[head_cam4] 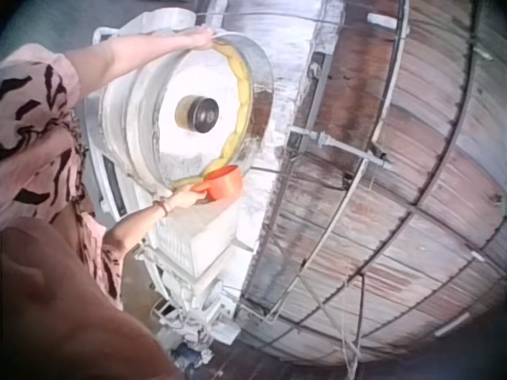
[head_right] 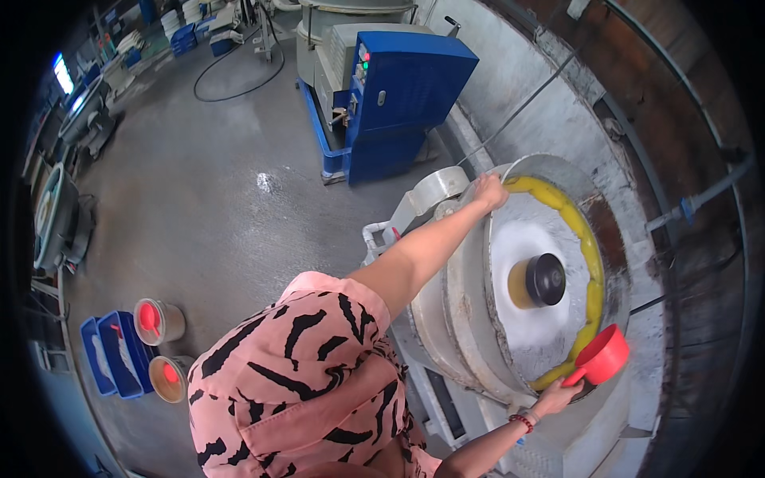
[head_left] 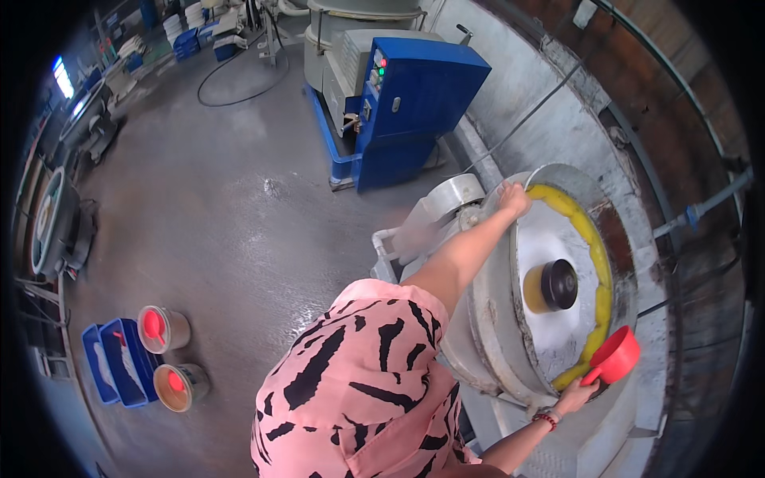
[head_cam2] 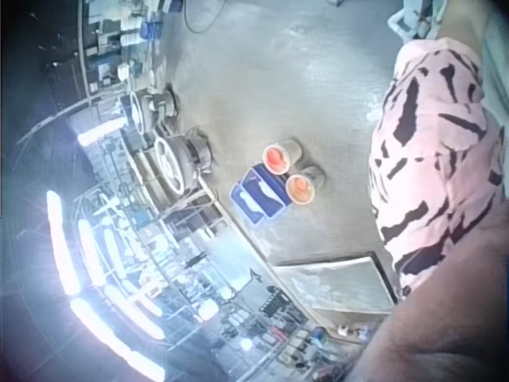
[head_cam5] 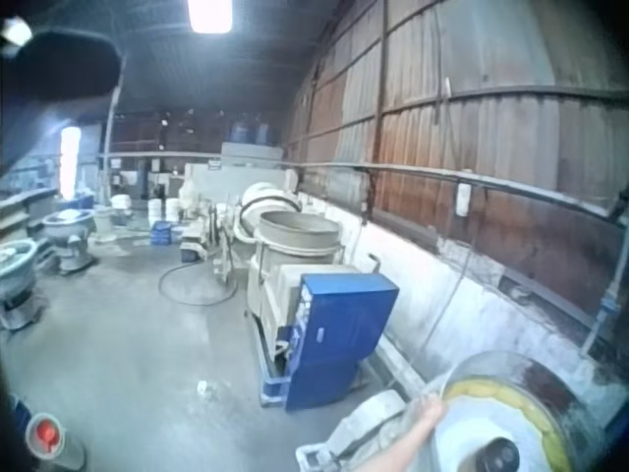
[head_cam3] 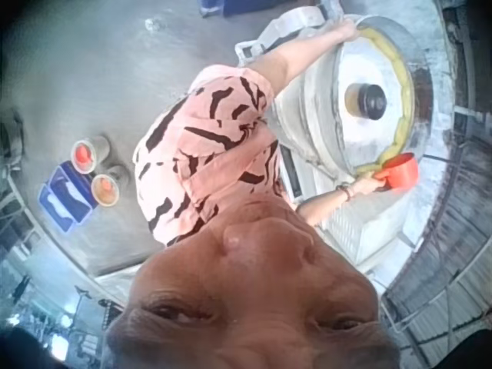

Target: The person adds a scoop of water into a rotating vibratory finishing machine containing metal parts and media, then turns off the machine using a control panel.

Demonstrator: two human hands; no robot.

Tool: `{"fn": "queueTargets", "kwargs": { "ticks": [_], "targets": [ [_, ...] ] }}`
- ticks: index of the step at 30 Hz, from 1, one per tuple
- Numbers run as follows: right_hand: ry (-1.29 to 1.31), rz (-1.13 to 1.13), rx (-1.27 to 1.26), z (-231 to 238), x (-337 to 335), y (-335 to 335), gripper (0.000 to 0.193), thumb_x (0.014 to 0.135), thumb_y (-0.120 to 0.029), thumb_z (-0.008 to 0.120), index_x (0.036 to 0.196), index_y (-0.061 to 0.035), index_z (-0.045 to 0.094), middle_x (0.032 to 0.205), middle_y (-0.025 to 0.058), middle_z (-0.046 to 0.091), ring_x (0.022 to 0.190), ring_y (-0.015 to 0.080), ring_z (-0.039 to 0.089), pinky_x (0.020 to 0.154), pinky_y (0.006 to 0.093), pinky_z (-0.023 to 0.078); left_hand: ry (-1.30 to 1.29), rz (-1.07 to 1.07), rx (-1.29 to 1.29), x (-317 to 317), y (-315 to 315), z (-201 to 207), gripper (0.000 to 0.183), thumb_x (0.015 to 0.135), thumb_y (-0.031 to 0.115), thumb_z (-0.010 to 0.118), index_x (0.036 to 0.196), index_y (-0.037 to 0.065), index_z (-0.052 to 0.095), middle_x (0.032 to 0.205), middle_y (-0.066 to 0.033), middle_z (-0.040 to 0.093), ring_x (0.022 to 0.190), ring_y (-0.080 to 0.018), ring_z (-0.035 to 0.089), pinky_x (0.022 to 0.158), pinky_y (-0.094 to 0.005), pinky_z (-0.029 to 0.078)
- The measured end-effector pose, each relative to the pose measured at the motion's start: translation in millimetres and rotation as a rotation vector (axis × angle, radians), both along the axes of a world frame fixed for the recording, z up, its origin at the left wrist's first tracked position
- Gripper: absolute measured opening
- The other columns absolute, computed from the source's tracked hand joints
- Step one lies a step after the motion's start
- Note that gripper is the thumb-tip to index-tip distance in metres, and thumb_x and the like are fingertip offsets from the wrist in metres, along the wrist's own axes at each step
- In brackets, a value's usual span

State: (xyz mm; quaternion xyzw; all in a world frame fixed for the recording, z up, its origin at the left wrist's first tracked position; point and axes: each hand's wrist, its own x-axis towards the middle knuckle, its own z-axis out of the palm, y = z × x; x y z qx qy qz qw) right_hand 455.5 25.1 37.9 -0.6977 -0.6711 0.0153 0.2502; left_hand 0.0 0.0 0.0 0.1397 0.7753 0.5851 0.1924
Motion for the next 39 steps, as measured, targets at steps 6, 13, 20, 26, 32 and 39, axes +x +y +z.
{"fn": "queueTargets", "kwargs": {
  "ticks": [6, 13, 20, 26, 32, 39],
  "targets": [
    [-0.084, -0.004, 0.109, -7.1, 5.0, 2.4, 0.057, 0.074, -0.02, 0.055, 0.126, -0.0189, 0.033, 0.105, 0.0117, 0.057, 0.089, 0.0315, 0.056, 0.071, 0.0429, 0.042, 0.003, 0.005, -0.03, 6.5, -14.4, 10.2, 0.038, 0.073, 0.015, 0.055, 0.11, 0.007, 0.051, 0.125, -0.0169, 0.033, 0.116, -0.0354, 0.032, 0.092, -0.0467, 0.033],
    [-0.099, -0.024, 0.085, -3.8, -2.5, -4.7, 0.057, 0.073, -0.019, 0.054, 0.126, -0.0197, 0.033, 0.105, 0.0118, 0.057, 0.089, 0.0317, 0.055, 0.072, 0.0437, 0.042, -0.008, -0.001, -0.069, 7.9, -20.4, 16.6, 0.039, 0.073, 0.013, 0.055, 0.112, 0.008, 0.05, 0.125, -0.0161, 0.033, 0.116, -0.034, 0.033, 0.092, -0.0431, 0.036],
    [-0.014, 0.032, 0.106, -3.7, 6.0, -2.6, 0.059, 0.07, -0.021, 0.053, 0.127, -0.0263, 0.036, 0.109, 0.0097, 0.056, 0.093, 0.031, 0.054, 0.076, 0.0431, 0.041, -0.014, -0.016, -0.117, 10.5, -13.9, 17.8, 0.043, 0.073, 0.025, 0.06, 0.112, 0.01, 0.05, 0.124, -0.0137, 0.034, 0.115, -0.0314, 0.034, 0.09, -0.0458, 0.036],
    [0.004, 0.013, 0.11, -0.5, -3.5, -7.3, 0.057, 0.069, -0.019, 0.054, 0.125, -0.0244, 0.041, 0.104, 0.0128, 0.057, 0.089, 0.0321, 0.055, 0.074, 0.0425, 0.041, -0.032, -0.023, -0.127, 6.3, -16.6, 18.3, 0.042, 0.075, 0.026, 0.058, 0.113, 0.01, 0.049, 0.125, -0.0121, 0.034, 0.116, -0.0306, 0.033, 0.093, -0.047, 0.032],
    [-0.051, 0.033, 0.099, 3.7, -7.2, -12.7, 0.056, 0.068, -0.021, 0.054, 0.123, -0.0171, 0.044, 0.106, 0.0141, 0.057, 0.093, 0.0329, 0.054, 0.076, 0.0425, 0.041, -0.048, -0.041, -0.135, 4.5, -20.0, 20.4, 0.044, 0.076, 0.024, 0.056, 0.116, 0.009, 0.046, 0.125, -0.011, 0.033, 0.117, -0.03, 0.03, 0.092, -0.046, 0.031],
    [-0.094, 0.024, 0.085, -5.3, 8.7, -5.2, 0.051, 0.069, -0.021, 0.055, 0.118, -0.0113, 0.047, 0.104, 0.0148, 0.057, 0.092, 0.0339, 0.054, 0.075, 0.0436, 0.042, -0.07, -0.104, -0.122, 14.6, -20.2, 18.7, 0.045, 0.076, 0.025, 0.055, 0.117, 0.01, 0.045, 0.125, -0.0121, 0.032, 0.116, -0.0305, 0.03, 0.092, -0.0464, 0.031]
  ]
}}
